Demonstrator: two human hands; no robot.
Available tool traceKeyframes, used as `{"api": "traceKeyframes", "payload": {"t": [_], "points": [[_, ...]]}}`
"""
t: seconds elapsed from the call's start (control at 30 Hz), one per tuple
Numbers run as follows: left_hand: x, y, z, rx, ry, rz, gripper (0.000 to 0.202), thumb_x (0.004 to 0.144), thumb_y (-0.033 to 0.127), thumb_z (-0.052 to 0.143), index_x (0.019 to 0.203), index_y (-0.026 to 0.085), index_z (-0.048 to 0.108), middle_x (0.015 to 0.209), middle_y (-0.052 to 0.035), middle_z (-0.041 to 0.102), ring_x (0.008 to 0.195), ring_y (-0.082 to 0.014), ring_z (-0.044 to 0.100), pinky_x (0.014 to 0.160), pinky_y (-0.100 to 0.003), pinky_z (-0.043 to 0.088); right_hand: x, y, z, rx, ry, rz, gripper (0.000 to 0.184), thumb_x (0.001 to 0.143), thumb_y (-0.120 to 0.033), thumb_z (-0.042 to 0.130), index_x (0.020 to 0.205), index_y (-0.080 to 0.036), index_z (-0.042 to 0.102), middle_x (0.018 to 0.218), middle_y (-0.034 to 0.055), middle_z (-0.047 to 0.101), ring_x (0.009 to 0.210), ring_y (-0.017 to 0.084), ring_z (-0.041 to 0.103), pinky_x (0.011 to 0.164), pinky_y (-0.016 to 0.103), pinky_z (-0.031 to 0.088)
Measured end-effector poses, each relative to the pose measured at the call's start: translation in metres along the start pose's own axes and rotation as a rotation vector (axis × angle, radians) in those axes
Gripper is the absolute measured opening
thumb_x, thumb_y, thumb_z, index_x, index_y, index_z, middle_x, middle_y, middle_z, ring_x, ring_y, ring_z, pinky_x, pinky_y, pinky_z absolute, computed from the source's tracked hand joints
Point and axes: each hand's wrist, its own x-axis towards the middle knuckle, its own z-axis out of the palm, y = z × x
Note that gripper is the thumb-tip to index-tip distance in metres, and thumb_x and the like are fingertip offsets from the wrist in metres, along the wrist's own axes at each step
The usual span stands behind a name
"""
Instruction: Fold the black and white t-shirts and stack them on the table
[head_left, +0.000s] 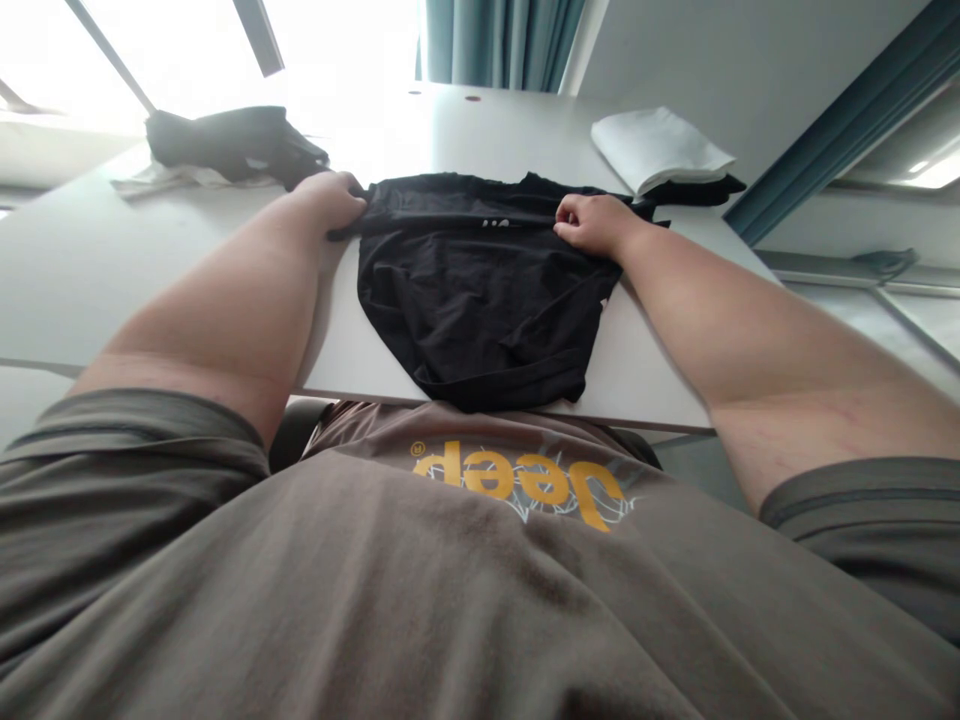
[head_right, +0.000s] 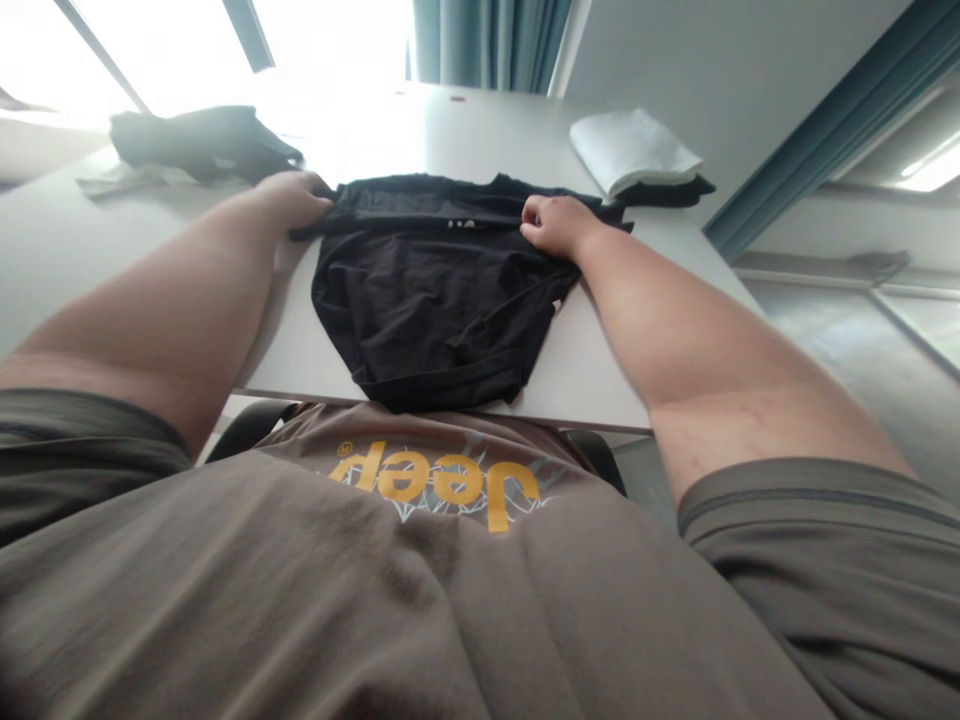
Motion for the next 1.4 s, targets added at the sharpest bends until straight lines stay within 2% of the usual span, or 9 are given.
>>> {"api": "traceKeyframes", "payload": {"t": [0.2,0.37,0.5,0.67,0.9,1.07,1.23,1.4], "points": [[-0.0038,0.0034,-0.0037,-0.029,-0.016,0.011,0.060,0.094,0.041,0.068,0.147,0.014,0.068,0.143,-0.0139,0.066,0.124,-0.0372,0.061,0.105,-0.048,0.051,-0.0013,-0.0023,-0.0026,0.003,-0.010,0.005,0.033,0.100,-0.034,0.057,0.124,-0.015,0.071,0.120,0.0145,0.075,0.102,0.028,0.066,0.091,0.038,0.047],[-0.0045,0.0033,-0.0036,-0.021,-0.006,0.006,0.055,0.096,0.041,0.067,0.146,0.018,0.069,0.140,-0.0101,0.067,0.122,-0.0339,0.060,0.104,-0.045,0.052,-0.0037,-0.0056,-0.0055,0.003,-0.016,0.019,0.032,0.101,-0.031,0.057,0.124,-0.015,0.071,0.119,0.0145,0.075,0.102,0.028,0.066,0.091,0.037,0.047],[-0.0023,0.0016,-0.0022,-0.020,-0.008,0.011,0.057,0.095,0.043,0.067,0.146,0.018,0.068,0.140,-0.0096,0.068,0.118,-0.0335,0.061,0.103,-0.047,0.052,-0.0025,-0.0041,-0.0038,-0.004,-0.003,0.010,0.031,0.100,-0.032,0.057,0.123,-0.015,0.071,0.117,0.0141,0.075,0.102,0.028,0.067,0.090,0.037,0.047],[-0.0002,-0.0007,0.0003,-0.063,0.006,-0.003,0.057,0.092,0.047,0.070,0.144,0.022,0.070,0.138,-0.0062,0.069,0.115,-0.0313,0.061,0.104,-0.046,0.052,-0.0011,-0.0021,-0.0022,0.003,0.000,0.022,0.032,0.099,-0.032,0.058,0.123,-0.016,0.072,0.118,0.0137,0.075,0.102,0.028,0.066,0.091,0.037,0.047],[-0.0004,0.0006,-0.0007,-0.047,0.008,0.000,0.059,0.089,0.047,0.070,0.142,0.020,0.071,0.135,-0.0074,0.071,0.116,-0.0332,0.062,0.102,-0.046,0.053,0.0005,0.0007,-0.0008,0.020,0.004,0.011,0.032,0.099,-0.033,0.059,0.123,-0.016,0.072,0.117,0.0135,0.075,0.101,0.027,0.066,0.091,0.037,0.047],[-0.0008,0.0004,-0.0013,-0.063,0.006,0.001,0.061,0.088,0.049,0.071,0.144,0.023,0.070,0.135,-0.0057,0.071,0.115,-0.0317,0.061,0.104,-0.047,0.053,-0.0008,-0.0015,-0.0021,0.014,0.001,0.018,0.032,0.099,-0.032,0.059,0.123,-0.016,0.072,0.117,0.0132,0.075,0.100,0.027,0.067,0.090,0.037,0.048],[-0.0016,0.0000,-0.0017,-0.084,-0.004,0.011,0.060,0.089,0.047,0.071,0.143,0.021,0.071,0.135,-0.0083,0.070,0.116,-0.0337,0.061,0.105,-0.051,0.052,-0.0022,-0.0041,-0.0040,0.012,-0.014,0.026,0.034,0.100,-0.032,0.057,0.126,-0.014,0.071,0.120,0.0147,0.075,0.103,0.027,0.066,0.093,0.037,0.046],[-0.0002,-0.0001,0.0003,-0.044,0.016,0.013,0.058,0.089,0.048,0.068,0.142,0.023,0.072,0.132,-0.0073,0.071,0.114,-0.0334,0.061,0.102,-0.047,0.052,-0.0019,-0.0046,-0.0047,0.008,-0.026,0.037,0.032,0.101,-0.031,0.057,0.126,-0.016,0.071,0.120,0.0140,0.074,0.105,0.028,0.066,0.094,0.038,0.046]]}}
